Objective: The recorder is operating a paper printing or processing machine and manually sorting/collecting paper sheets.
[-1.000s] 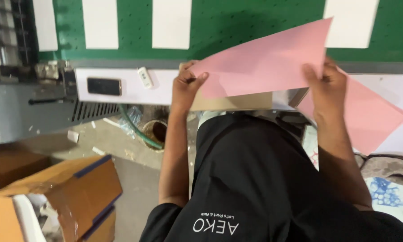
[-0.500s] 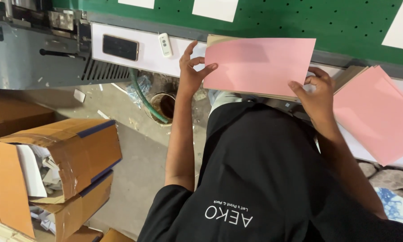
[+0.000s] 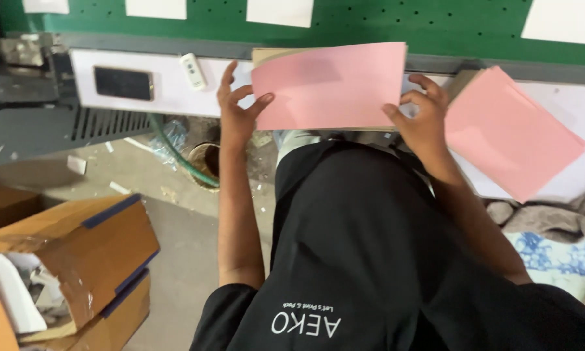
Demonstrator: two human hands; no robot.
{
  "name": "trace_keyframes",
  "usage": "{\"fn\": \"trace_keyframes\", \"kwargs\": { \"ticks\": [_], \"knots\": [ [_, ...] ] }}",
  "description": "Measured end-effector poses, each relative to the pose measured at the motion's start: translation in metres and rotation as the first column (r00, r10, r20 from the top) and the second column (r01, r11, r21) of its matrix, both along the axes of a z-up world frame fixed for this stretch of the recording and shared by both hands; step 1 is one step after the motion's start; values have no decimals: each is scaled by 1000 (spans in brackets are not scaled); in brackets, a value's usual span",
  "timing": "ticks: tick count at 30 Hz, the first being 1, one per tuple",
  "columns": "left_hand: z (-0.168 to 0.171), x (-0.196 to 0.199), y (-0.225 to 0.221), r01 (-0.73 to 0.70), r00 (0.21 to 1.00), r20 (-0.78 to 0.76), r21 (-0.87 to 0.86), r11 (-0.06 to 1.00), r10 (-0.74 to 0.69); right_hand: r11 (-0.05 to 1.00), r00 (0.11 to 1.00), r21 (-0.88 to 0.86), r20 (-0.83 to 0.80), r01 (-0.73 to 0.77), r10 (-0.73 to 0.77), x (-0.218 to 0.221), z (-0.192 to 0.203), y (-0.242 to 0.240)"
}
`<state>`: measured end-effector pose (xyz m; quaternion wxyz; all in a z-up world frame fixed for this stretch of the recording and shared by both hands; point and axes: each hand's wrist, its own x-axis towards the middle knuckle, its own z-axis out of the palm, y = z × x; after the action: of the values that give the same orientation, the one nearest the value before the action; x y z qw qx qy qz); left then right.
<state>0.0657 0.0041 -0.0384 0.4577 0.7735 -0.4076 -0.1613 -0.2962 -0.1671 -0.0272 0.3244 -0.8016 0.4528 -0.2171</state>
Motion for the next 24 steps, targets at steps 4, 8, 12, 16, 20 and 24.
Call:
{"fn": "trace_keyframes", "kwargs": {
  "ticks": [4,8,12,16,20,24],
  "knots": [
    [14,-3,-2,22,999,-43,51,998,-20,1000,1000,6,-12,17,-16,1,4,3],
    [11,-3,-1,5,1000,-27,51,999,-4,999,999,31,16,34,-34,5,9,7],
    [9,-3,0,7,999,-43,41,999,-5,998,999,48,27,30,-31,8,10,9],
    [9,-3,0,8,1000,-27,22,1000,-8,997,999,62,20,48,-49,10,13,9],
    [10,-6,-1,3,1000,8,33,999,-3,995,998,81,31,50,-52,10,14,9],
    [12,-8,1,18,999,48,38,999,-20,996,998,77,40,50,-53,11,13,10]
  ]
}}
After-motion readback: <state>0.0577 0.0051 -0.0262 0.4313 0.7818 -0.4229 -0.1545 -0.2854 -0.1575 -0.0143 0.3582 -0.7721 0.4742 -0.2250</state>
